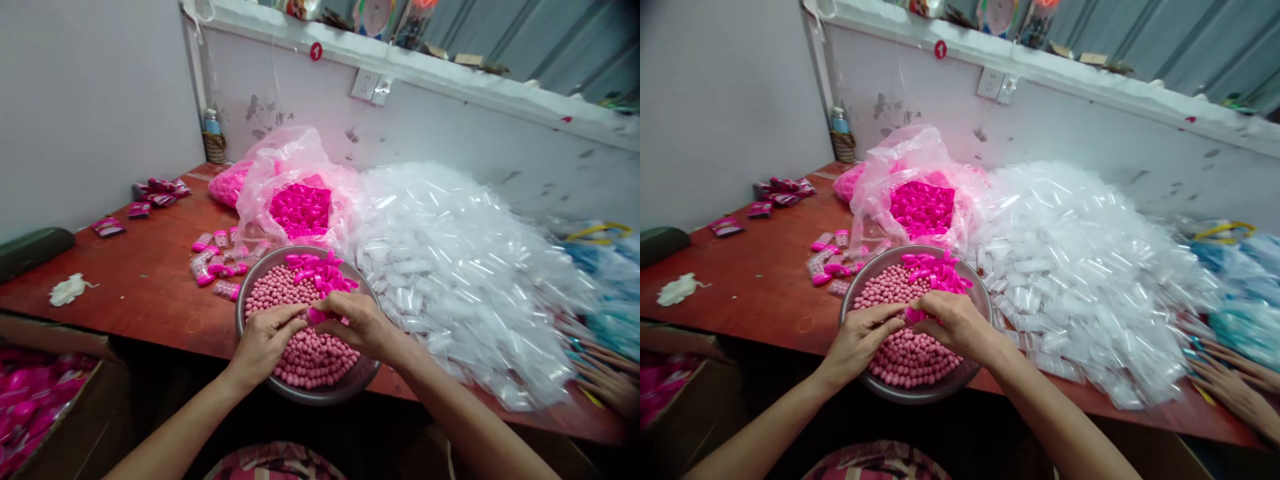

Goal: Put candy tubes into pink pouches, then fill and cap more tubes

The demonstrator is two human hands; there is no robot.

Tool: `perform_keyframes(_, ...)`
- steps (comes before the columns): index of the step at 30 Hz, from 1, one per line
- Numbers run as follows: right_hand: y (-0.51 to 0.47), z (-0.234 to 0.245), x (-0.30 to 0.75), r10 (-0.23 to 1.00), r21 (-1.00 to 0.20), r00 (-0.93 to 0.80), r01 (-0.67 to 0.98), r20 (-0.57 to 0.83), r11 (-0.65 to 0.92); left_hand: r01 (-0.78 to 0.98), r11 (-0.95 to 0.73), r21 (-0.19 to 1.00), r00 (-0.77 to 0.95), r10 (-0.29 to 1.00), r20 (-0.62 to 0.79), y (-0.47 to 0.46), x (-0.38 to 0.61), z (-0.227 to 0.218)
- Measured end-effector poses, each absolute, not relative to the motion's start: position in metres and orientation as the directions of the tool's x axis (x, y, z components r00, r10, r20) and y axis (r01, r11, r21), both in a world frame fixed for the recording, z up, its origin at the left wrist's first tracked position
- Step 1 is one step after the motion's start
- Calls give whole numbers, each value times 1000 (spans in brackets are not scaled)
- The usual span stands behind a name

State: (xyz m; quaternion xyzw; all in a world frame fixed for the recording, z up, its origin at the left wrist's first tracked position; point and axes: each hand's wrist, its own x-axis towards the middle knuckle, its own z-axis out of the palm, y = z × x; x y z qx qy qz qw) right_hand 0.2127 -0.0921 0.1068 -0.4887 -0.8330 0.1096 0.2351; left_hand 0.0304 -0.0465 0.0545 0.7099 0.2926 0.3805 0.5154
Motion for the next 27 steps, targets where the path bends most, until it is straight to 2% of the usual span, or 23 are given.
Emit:
perform_keyframes(6, -100, 103, 209, 843, -275, -473, 801, 255, 533, 62, -425, 903, 590, 745, 311, -51, 30, 55)
perform_keyframes(9, -95, 103, 206, 840, -226, -485, 814, 241, 535, 76, -403, 912, 574, 765, 290, -51, 31, 56)
perform_keyframes(11, -93, 101, 205, 844, -301, -432, 798, 317, 522, 30, -292, 956, 555, 800, 228, -48, 32, 57)
perform_keyframes(12, -93, 100, 205, 856, -397, -365, 771, 365, 498, -19, -202, 979, 546, 818, 179, -46, 33, 57)
perform_keyframes(14, -96, 95, 206, 906, -684, -171, 606, 387, 406, -139, 18, 990, 537, 841, 60, -42, 35, 57)
perform_keyframes(15, -98, 91, 207, 937, -824, -82, 453, 340, 339, -197, 116, 974, 536, 844, 7, -40, 35, 57)
perform_keyframes(16, -100, 87, 209, 963, -925, -19, 274, 268, 263, -241, 189, 952, 536, 844, -32, -38, 36, 57)
perform_keyframes(17, -102, 83, 211, 981, -977, 16, 92, 194, 192, -269, 228, 936, 533, 845, -53, -37, 36, 57)
perform_keyframes(19, -104, 76, 213, 994, -975, 44, -195, 103, 110, -271, 207, 940, 522, 852, -37, -36, 37, 55)
perform_keyframes(20, -105, 73, 214, 995, -957, 59, -278, 75, 88, -245, 156, 957, 519, 855, -7, -37, 37, 55)
perform_keyframes(23, -101, 73, 212, 998, -923, 49, -385, -31, -10, -119, -81, 990, 536, 834, 133, -39, 37, 53)
perform_keyframes(27, -95, 80, 200, 959, -841, -198, -465, -204, -275, -38, -293, 955, 570, 779, 262, -40, 34, 52)
